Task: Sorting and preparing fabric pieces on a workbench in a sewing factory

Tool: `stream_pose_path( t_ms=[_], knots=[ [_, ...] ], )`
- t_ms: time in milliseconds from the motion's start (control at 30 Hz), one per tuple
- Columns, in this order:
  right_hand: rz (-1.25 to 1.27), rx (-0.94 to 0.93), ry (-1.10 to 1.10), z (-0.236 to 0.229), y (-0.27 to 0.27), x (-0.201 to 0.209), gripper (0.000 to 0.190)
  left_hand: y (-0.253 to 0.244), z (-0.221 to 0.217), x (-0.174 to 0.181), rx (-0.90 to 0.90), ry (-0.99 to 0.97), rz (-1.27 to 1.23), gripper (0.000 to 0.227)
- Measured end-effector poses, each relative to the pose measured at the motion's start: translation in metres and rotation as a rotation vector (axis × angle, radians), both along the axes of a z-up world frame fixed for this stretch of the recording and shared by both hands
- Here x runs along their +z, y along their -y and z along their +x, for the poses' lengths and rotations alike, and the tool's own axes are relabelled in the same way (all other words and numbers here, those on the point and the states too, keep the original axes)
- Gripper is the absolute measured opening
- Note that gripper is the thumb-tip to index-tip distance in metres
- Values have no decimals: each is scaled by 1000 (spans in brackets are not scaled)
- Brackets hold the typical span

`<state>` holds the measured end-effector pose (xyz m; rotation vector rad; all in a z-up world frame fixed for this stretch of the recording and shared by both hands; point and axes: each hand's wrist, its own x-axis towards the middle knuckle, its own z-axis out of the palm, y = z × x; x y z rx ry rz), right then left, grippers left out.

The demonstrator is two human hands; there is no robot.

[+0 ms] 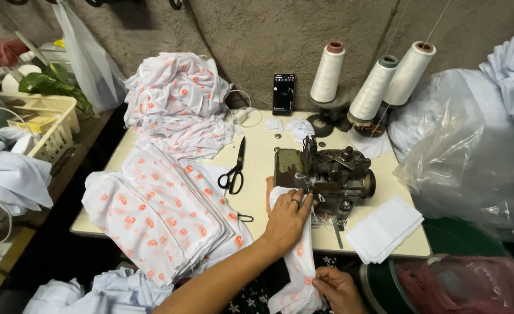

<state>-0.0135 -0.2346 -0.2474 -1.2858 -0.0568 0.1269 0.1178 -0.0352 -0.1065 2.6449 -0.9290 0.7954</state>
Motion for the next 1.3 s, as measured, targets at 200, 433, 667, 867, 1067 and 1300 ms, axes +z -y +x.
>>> stream_pose_path(
  t_ms=[200, 433, 667, 867, 1067, 1300],
  knots=[
    [-37, 15, -105, 6, -15, 9, 12, -9, -2, 16, -124, 34, -271, 32],
    [-7, -1, -125, 20, -34, 30, 6, -18, -2, 39, -197, -124, -508, 27],
    [88, 27, -93, 37, -47, 55, 6, -36, 12, 50, -240, -324, -441, 33],
    [63, 23, -8, 51, -52, 72, 6, -30, -8, 46, -265, -332, -500, 35],
    [47, 16, -36, 71, -46, 68, 8, -45, 15, 57, -315, -484, -468, 43],
    [35, 40, 27, 93, -44, 77, 10, -38, 5, 50, -305, -369, -484, 34]
  ],
)
